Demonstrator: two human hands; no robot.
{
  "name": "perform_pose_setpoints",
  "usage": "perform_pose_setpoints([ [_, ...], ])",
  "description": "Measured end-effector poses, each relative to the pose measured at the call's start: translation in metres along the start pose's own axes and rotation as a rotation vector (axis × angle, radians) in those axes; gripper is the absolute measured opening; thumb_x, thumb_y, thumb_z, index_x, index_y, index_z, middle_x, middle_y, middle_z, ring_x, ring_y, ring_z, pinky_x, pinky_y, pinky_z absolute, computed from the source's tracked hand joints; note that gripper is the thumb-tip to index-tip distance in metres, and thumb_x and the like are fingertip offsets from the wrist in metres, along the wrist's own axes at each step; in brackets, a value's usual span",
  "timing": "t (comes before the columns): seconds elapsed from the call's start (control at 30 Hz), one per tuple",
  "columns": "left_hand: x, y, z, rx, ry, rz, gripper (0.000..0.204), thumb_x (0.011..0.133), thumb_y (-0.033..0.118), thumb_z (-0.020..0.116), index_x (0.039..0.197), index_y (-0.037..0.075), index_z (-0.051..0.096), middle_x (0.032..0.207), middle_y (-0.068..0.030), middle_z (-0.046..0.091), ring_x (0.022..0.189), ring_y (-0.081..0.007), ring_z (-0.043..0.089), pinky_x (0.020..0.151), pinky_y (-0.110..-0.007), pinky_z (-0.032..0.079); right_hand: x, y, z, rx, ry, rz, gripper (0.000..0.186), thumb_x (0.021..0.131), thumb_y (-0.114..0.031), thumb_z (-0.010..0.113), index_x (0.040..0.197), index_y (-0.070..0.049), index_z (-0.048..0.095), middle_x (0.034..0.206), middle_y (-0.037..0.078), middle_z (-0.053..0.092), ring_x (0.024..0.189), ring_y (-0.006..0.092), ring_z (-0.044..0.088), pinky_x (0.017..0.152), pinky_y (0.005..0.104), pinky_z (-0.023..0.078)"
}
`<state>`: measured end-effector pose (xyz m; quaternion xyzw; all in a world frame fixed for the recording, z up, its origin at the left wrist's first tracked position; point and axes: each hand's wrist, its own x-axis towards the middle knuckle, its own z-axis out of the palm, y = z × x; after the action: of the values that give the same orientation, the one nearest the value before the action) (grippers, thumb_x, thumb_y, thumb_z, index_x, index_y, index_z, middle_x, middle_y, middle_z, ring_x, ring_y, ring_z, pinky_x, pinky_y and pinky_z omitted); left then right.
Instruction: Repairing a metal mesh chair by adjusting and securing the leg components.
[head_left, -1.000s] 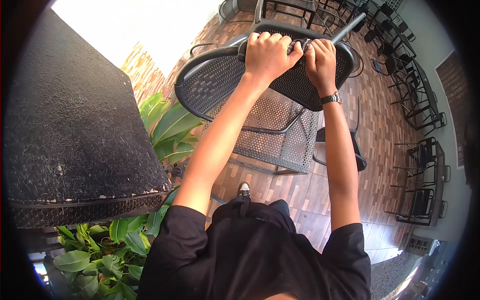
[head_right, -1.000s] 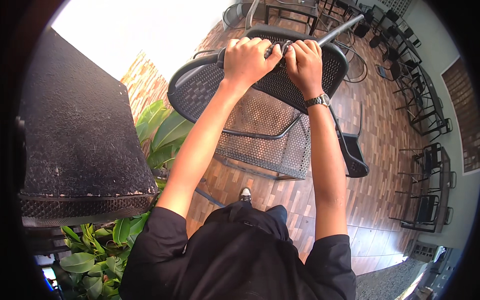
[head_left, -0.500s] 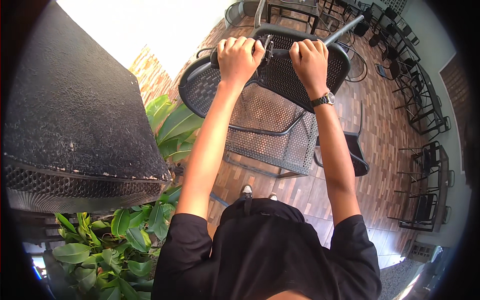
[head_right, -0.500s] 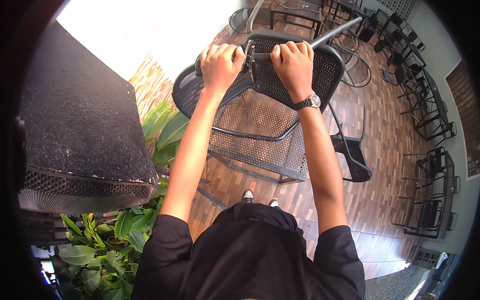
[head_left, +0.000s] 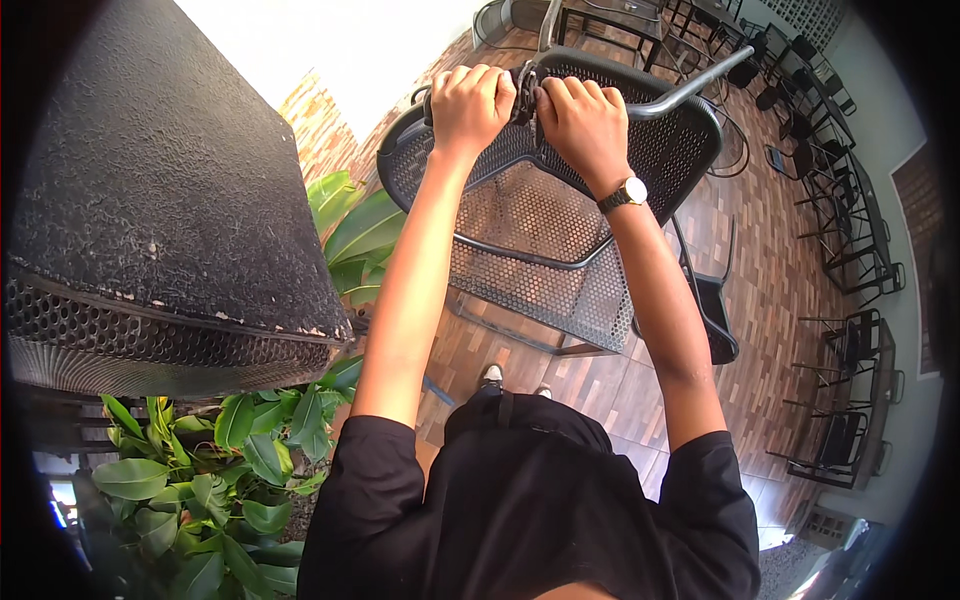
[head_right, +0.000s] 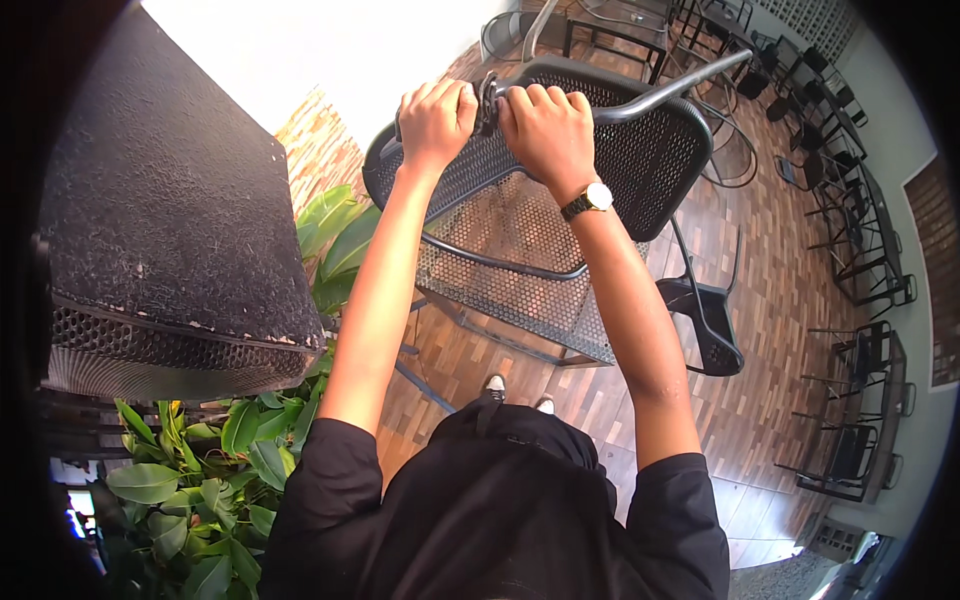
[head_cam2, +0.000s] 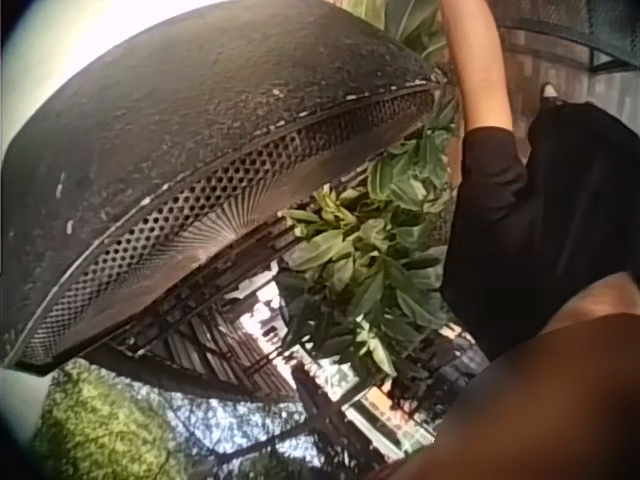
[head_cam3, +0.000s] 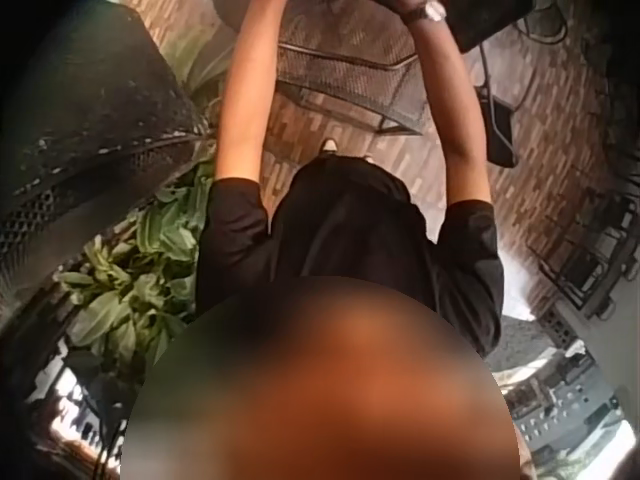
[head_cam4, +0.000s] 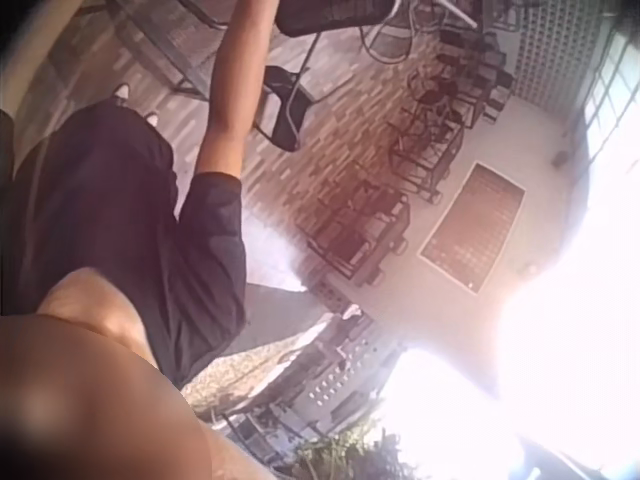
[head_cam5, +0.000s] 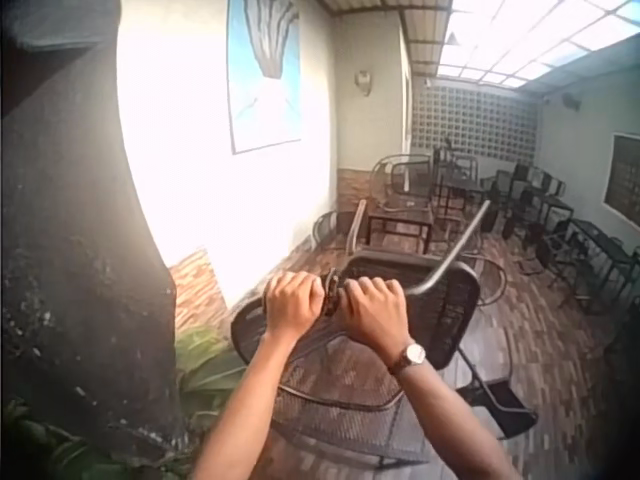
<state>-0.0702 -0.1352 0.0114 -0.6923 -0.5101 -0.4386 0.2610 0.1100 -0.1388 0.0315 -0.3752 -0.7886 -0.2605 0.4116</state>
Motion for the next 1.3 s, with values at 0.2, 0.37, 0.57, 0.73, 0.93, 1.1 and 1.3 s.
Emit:
perform_pose_setpoints([
  [0.2,-0.016,-0.025,0.001,-0.024,0.075,-0.121,0.027,0.096,0.026,0.055,0.081,0.009,0.070,0.085,-0.0034,0.071,0.083,-0.0262,0.065,0.082,-0.043,0.046,-0.002,-0.007,0.003,-0.012,-0.015,0.035,0.022,0.094,-0.029,0.064,0.079,-0.014,0.061,0.073,0.000,0.059,0.072,0.0199,0.061,0.073,0.0366,0.046],
  [0.37,-0.025,-0.049,-0.004,-0.045,0.105,-0.214,0.027,0.096,0.027,0.055,0.085,0.008,0.071,0.087,-0.0057,0.072,0.086,-0.0290,0.065,0.085,-0.044,0.045,0.005,-0.018,0.012,-0.009,0.023,0.046,0.020,0.093,-0.027,0.064,0.078,-0.013,0.062,0.074,0.000,0.061,0.073,0.0204,0.062,0.074,0.0380,0.046],
  [0.57,-0.017,-0.037,-0.001,-0.013,0.082,-0.224,0.027,0.090,0.032,0.061,0.077,0.010,0.071,0.083,-0.0045,0.072,0.084,-0.0302,0.064,0.088,-0.046,0.043,0.008,-0.034,0.019,-0.080,-0.047,0.128,0.022,0.092,-0.027,0.060,0.076,-0.012,0.063,0.077,0.001,0.064,0.079,0.0232,0.063,0.081,0.0446,0.044],
  [0.73,-0.007,-0.018,0.008,0.002,0.128,-0.133,0.027,0.089,0.032,0.063,0.074,0.011,0.071,0.080,-0.0018,0.070,0.081,-0.0256,0.063,0.085,-0.044,0.043,0.012,-0.045,0.030,-0.046,-0.087,0.145,0.022,0.093,-0.026,0.058,0.079,-0.010,0.063,0.082,0.004,0.066,0.086,0.0231,0.062,0.088,0.0451,0.041],
  [0.93,-0.012,-0.036,0.004,-0.100,0.162,-0.055,0.027,0.089,0.033,0.064,0.073,0.013,0.071,0.079,0.0009,0.070,0.078,-0.0233,0.063,0.081,-0.040,0.045,0.006,-0.041,0.024,0.038,-0.094,0.063,0.020,0.095,-0.028,0.058,0.097,-0.010,0.066,0.091,0.003,0.064,0.091,0.0220,0.062,0.089,0.0407,0.041],
  [1.1,-0.005,-0.031,0.007,-0.053,0.134,-0.131,0.030,0.086,0.034,0.063,0.068,0.011,0.068,0.072,-0.0039,0.070,0.072,-0.0272,0.065,0.076,-0.042,0.046,0.010,-0.036,0.028,0.000,-0.041,0.070,0.024,0.095,-0.032,0.061,0.082,-0.012,0.064,0.080,0.001,0.063,0.083,0.0205,0.062,0.084,0.0399,0.041],
  [1.3,-0.004,0.005,0.001,-0.069,-0.028,-0.190,0.034,0.086,0.036,0.060,0.067,0.009,0.071,0.068,-0.0086,0.071,0.067,-0.0305,0.068,0.074,-0.045,0.050,-0.004,-0.016,0.009,-0.017,-0.047,0.062,0.020,0.091,-0.031,0.063,0.080,-0.014,0.065,0.077,-0.001,0.064,0.080,0.0193,0.063,0.080,0.0381,0.041],
])
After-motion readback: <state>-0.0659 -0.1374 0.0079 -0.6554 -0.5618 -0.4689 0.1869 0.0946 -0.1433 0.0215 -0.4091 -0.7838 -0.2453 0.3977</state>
